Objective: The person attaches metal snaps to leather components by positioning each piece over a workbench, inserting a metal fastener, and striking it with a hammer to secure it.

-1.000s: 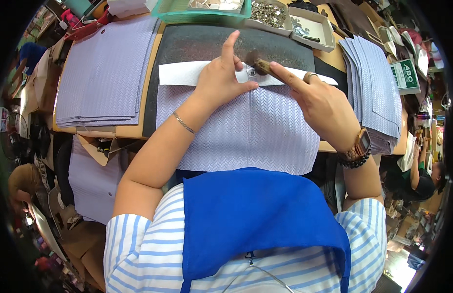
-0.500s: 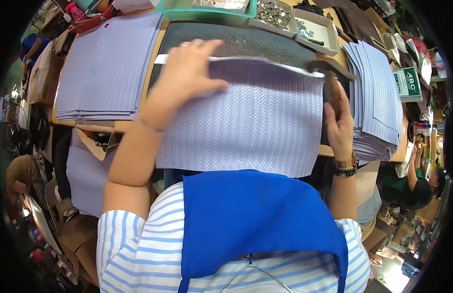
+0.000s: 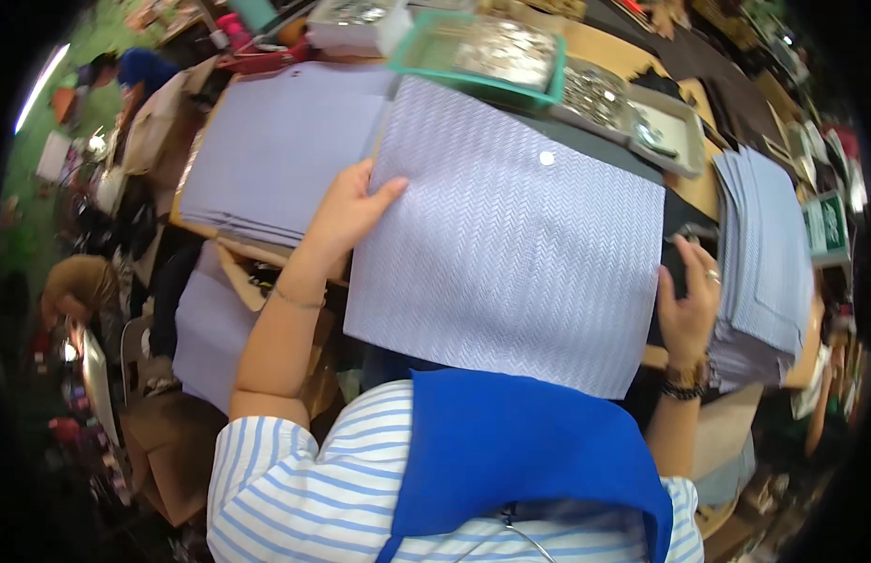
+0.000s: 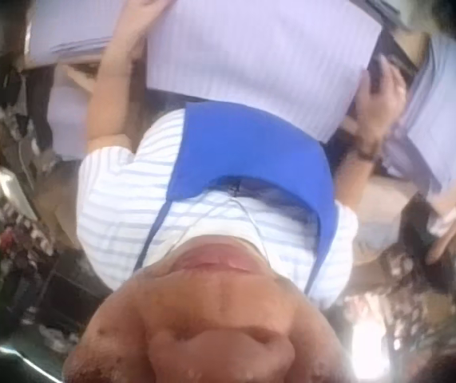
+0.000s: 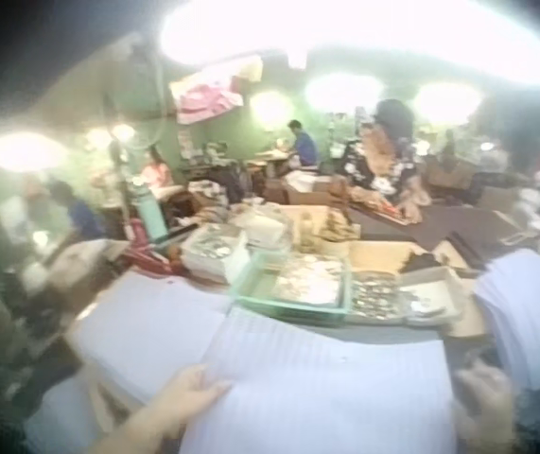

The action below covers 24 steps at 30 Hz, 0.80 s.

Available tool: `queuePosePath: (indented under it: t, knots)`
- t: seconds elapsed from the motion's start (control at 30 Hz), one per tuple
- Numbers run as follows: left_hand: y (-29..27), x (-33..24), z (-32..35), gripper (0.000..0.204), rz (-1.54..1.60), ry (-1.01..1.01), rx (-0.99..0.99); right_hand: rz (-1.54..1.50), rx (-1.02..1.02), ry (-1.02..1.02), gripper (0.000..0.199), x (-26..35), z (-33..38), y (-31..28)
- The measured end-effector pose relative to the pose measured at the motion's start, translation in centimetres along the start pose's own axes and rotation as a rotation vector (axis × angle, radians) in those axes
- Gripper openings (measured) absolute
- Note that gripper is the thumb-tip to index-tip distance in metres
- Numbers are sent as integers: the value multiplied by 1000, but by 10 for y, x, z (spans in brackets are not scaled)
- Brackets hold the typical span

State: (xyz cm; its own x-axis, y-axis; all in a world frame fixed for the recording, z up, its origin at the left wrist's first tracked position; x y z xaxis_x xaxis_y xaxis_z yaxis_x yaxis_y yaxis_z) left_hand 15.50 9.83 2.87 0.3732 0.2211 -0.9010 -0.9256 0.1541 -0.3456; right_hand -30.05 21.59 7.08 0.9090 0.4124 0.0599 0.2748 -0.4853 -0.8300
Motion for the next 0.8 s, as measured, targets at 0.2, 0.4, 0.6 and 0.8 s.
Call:
queuePosePath:
  t: [0.2, 0.4, 0.6, 0.8]
  knots:
    - [-234, -14, -66, 43, -331, 125, -576, 250, 27, 157, 42, -140, 30, -56]
    - [-335, 104, -39, 121, -1047, -219, -747, 329, 231, 393, 60, -263, 94, -23]
    - [-236, 123, -88, 122, -912, -536, -609, 416, 316, 414, 59, -270, 110, -49]
    - [-229, 98, -127, 124, -920, -476, -582, 271, 241, 570, 56, -277, 122, -66]
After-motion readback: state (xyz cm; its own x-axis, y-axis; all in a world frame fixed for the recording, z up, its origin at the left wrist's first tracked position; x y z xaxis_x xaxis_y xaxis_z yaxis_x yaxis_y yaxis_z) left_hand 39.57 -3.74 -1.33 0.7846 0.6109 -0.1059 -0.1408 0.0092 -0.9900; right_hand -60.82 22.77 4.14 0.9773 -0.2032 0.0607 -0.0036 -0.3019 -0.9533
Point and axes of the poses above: each hand's wrist, its own z-axis away from the middle knuckle, its own y-axis out of the palm, x = y × z, the point moved 3 cm from there along -z, towards the middle knuckle, and after that the axes turned 13 degrees about -y, right-handed, at the moved point
